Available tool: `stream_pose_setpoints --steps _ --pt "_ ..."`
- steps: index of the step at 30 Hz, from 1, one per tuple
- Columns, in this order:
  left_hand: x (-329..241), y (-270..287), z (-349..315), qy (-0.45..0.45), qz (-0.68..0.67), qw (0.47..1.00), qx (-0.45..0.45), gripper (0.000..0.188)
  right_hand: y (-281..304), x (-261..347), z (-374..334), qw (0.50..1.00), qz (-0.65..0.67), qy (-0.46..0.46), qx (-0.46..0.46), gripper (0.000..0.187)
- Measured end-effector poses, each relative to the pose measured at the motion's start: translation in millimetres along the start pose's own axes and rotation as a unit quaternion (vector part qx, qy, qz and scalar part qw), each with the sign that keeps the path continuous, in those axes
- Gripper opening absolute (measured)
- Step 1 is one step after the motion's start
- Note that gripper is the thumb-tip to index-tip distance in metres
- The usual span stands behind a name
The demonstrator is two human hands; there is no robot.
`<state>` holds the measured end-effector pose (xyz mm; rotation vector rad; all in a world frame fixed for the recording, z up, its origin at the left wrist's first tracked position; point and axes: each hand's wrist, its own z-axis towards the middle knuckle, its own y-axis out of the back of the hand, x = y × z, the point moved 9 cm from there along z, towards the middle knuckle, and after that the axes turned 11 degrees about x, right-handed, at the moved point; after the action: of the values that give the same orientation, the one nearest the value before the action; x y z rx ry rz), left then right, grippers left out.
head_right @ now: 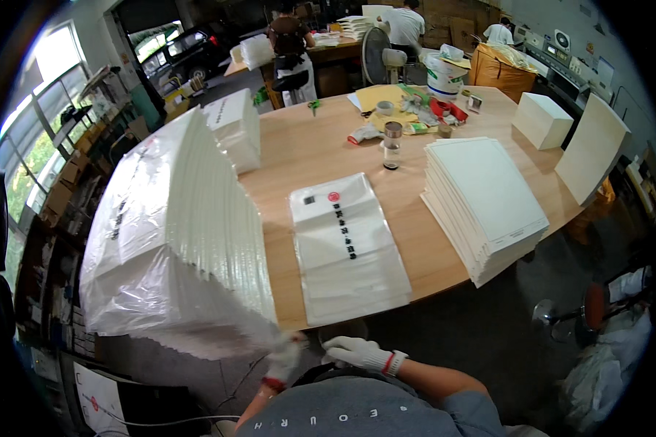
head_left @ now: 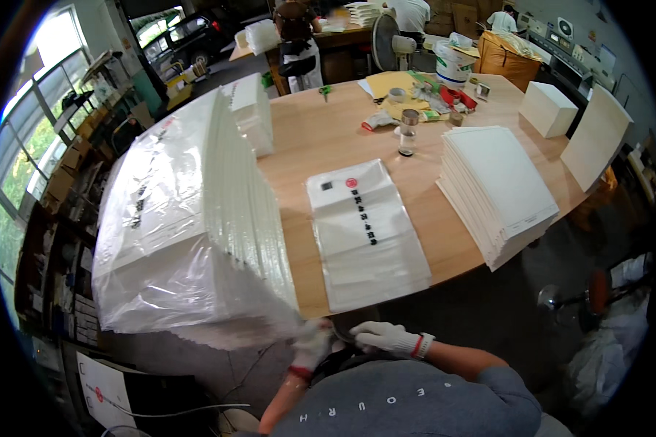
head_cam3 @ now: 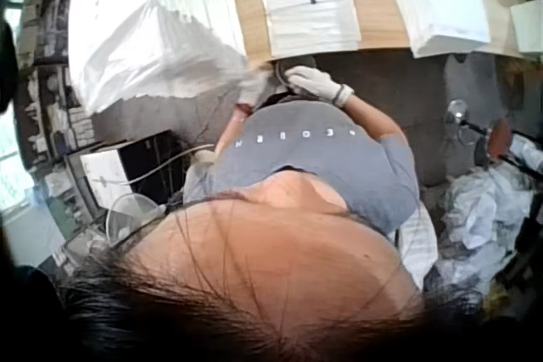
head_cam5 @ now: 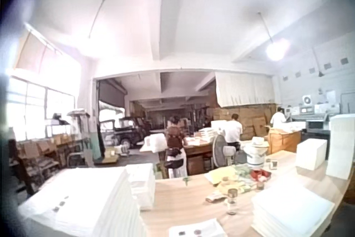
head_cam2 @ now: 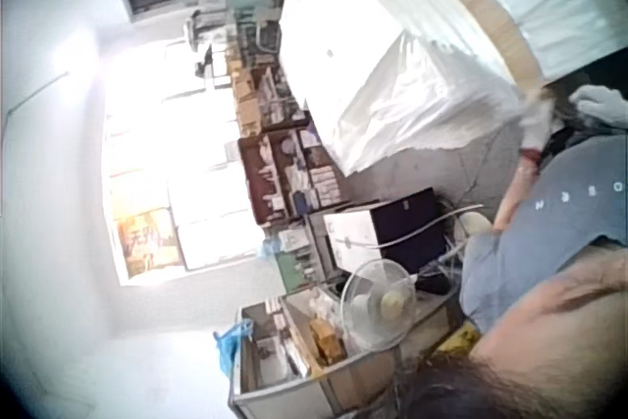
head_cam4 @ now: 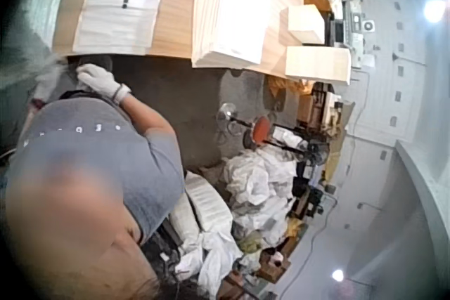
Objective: The person repeatedly picks up white rectangular foam blocks from a stack on the table and places them into clear plastic bags. The person then folds the top of the bag to seal it and sets the packaged item aside. This process is repeated continuously throughout the clip.
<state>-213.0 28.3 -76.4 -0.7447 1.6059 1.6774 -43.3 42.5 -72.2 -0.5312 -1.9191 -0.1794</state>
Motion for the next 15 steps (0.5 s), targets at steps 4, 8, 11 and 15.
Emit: stream_pose_setpoints --steps 4,8,11,15 --pt "-70 -89 100 -0.068 0.121 0.990 0.031 0.020 35 -30 -79 0.968 0.159 -0.084 -0.173 0.035" --pt "-57 -133 172 -0.087 0.293 0.947 0.100 0.026 62 -74 -100 0.936 0.251 -0.024 -0.245 0.037" --pt "-38 -135 193 -0.090 0.234 0.953 0.167 0.029 68 -71 -101 0.939 0.236 -0.026 -0.247 0.038" --pt "-31 -107 209 -0.012 0.063 0.988 0.143 0.031 93 -74 -36 0.919 0.364 0.068 -0.133 0.039"
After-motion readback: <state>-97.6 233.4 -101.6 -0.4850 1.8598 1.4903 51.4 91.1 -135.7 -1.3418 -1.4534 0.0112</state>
